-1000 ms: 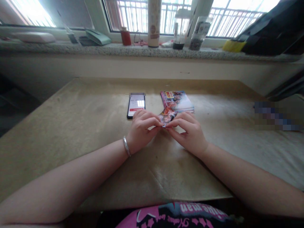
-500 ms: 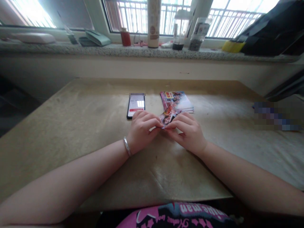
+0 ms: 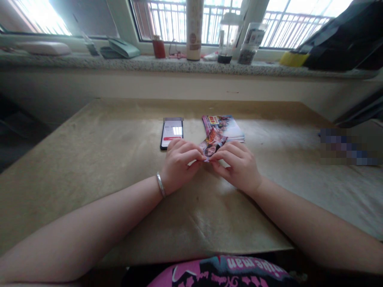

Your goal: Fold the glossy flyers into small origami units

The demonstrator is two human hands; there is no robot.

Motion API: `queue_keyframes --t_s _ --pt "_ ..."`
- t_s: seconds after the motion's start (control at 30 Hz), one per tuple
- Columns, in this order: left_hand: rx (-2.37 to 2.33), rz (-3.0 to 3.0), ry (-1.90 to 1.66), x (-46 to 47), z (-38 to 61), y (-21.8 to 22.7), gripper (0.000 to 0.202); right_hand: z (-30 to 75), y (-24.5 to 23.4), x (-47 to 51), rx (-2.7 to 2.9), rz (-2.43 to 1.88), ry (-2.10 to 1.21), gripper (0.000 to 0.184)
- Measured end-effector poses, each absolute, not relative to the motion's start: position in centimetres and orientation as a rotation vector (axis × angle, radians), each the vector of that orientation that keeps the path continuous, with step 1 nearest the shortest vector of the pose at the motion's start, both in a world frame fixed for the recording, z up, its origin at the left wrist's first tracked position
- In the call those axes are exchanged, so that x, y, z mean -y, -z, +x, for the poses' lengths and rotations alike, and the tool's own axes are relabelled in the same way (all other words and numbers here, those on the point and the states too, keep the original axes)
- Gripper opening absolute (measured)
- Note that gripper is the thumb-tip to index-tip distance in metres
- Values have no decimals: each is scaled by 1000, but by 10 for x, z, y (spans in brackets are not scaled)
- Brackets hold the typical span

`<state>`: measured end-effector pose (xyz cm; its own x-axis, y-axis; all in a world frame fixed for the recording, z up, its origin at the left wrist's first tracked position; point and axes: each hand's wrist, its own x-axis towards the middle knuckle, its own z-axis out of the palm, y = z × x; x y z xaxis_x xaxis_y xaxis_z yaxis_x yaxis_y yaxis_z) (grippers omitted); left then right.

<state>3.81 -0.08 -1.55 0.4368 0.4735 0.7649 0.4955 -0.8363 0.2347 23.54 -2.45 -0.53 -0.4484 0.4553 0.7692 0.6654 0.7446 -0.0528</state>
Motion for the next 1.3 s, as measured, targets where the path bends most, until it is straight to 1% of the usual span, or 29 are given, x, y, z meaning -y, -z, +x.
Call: queue_keyframes --t_s 0.13,0.33,0.53,0.77,1.3 --pt "861 -2625 1419 1 38 16 10 235 5 24 2110 -857 314 10" --pt "846 -2592 1436 2 38 15 12 235 5 25 2091 -882 310 9" --pt "907 -2614 1239 3 35 13 6 236 6 25 2134 -839 280 10" --pt "891 -2601 1281 0 35 15 8 238 7 24 2112 -900 318 10" --pt "945 -2606 1202 3 33 15 10 237 7 23 2147 -958 384 13"
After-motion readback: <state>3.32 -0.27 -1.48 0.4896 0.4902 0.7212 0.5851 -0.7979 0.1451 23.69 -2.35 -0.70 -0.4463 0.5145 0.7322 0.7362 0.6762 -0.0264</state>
